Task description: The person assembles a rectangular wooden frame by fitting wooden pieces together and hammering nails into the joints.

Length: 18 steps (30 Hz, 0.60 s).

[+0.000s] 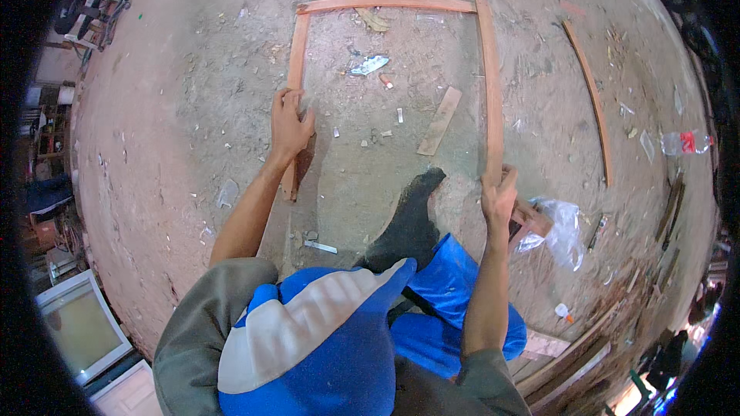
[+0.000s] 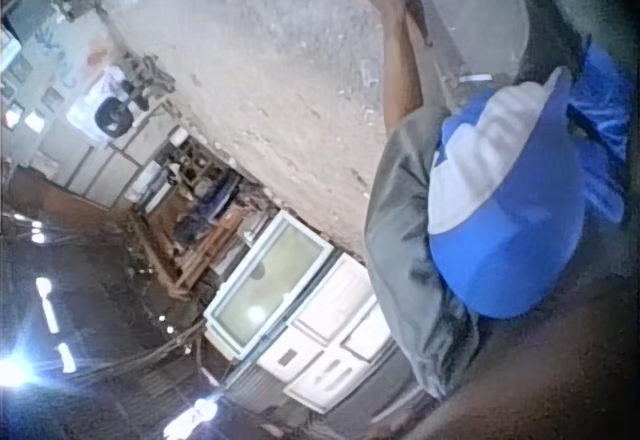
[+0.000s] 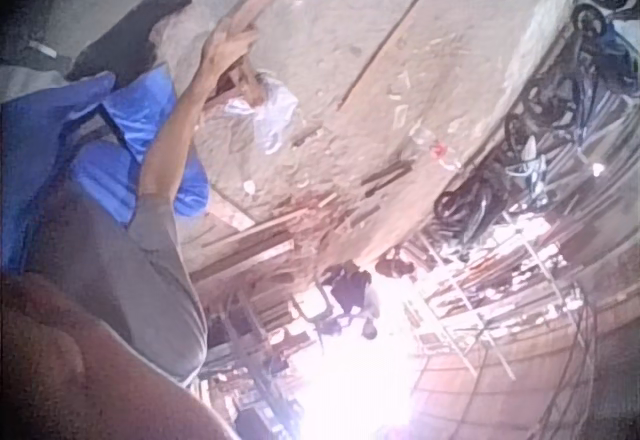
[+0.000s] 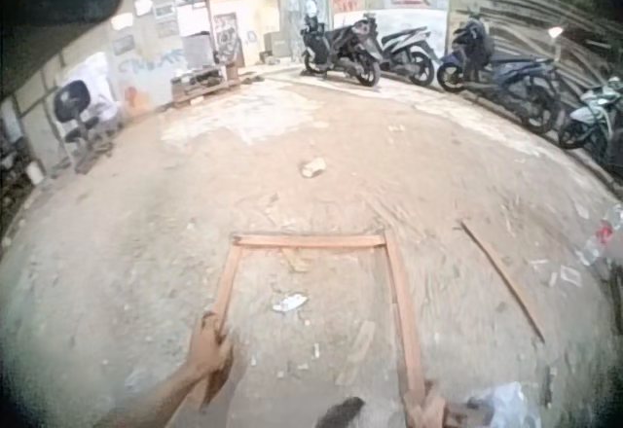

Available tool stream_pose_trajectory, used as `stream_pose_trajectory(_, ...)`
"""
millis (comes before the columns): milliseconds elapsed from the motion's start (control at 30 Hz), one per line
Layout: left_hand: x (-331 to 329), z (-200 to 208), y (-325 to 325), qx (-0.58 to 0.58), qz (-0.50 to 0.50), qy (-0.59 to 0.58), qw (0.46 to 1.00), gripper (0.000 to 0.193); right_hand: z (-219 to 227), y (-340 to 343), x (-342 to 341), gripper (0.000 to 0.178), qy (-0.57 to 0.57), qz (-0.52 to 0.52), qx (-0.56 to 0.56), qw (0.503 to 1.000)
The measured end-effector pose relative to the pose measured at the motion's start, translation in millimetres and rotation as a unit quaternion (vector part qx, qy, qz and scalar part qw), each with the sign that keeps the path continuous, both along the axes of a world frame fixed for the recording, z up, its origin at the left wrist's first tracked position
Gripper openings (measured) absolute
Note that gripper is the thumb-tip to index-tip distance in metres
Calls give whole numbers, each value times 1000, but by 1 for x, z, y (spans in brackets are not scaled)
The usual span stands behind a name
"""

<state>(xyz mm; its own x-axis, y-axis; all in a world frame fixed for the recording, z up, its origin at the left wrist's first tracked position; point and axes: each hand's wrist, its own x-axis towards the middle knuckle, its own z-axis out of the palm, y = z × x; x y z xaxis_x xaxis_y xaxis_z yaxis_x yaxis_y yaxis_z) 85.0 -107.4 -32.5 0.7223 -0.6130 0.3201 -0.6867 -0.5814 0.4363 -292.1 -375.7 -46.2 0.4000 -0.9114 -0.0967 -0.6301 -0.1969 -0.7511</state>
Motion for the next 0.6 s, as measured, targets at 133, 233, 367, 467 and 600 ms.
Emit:
stream_pose_trajectory(133,-12,8,-21,-31,4,63,997,44,16,10,2,46,-7,5,-12,1000)
stream_pose_trajectory(233,-13,0,-27,-20,-26,29,999,46,10,14,-1,44,22,7,-45,999)
stream_pose_trajectory(367,-22,-3,-27,-49,-45,3,998,45,7,21,-4,43,40,-11,-80,996)
stream_pose_trajectory(467,-45,2,-18,-53,7,126,991,43,11,30,-8,43,42,-8,-79,996)
stream_pose_trajectory(600,-68,-4,-4,-50,-32,162,985,43,26,50,-15,39,41,-2,-87,995)
